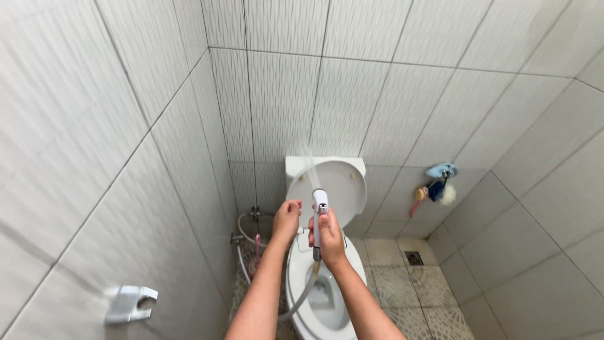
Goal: The person uses a bidet sprayer to rinse a toilet and then wipes the underside of the toilet seat and the rim using a green sponge.
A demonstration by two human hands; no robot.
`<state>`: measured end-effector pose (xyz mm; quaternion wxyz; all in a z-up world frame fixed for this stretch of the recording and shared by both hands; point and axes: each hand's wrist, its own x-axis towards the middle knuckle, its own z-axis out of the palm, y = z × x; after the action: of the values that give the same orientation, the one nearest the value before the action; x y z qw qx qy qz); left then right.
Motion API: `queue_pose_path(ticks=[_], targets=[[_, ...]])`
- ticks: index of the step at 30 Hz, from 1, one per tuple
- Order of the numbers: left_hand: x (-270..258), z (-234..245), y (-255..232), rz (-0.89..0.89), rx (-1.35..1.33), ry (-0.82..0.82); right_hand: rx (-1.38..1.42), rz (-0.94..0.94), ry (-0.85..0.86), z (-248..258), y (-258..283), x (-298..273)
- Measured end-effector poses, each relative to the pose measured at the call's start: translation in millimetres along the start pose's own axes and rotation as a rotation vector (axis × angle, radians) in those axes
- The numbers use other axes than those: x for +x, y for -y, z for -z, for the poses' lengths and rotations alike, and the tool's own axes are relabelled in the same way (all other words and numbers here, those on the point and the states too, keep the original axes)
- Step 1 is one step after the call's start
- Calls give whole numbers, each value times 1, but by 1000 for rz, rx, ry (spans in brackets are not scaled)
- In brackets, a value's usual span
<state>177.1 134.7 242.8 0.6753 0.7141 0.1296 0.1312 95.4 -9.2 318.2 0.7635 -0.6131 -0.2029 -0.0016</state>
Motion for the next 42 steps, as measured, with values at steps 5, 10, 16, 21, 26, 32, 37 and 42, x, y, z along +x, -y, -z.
queue_pose_path(ticks=[5,10,16,21,26,32,37,42], targets=[[74,-11,11,-148,305,58,79,-43,-63,9,-10,60],[130,-40,15,-274,458,155,83,-113,-113,28,-16,98],[185,-83,45,-206,545,298,109,-189,-199,50,-23,125],[215,-108,60,-140,683,374,126,-186,-202,55,-25,132],[210,-108,49,-165,678,305,98,-179,-183,56,-22,137],[183,-90,29,-325,646,182,63,-212,-230,58,-34,137],[142,-92,93,-419,497,309,92,-202,-311,63,-55,131],[55,-97,184,-243,640,868,96,-170,-424,64,-61,120]])
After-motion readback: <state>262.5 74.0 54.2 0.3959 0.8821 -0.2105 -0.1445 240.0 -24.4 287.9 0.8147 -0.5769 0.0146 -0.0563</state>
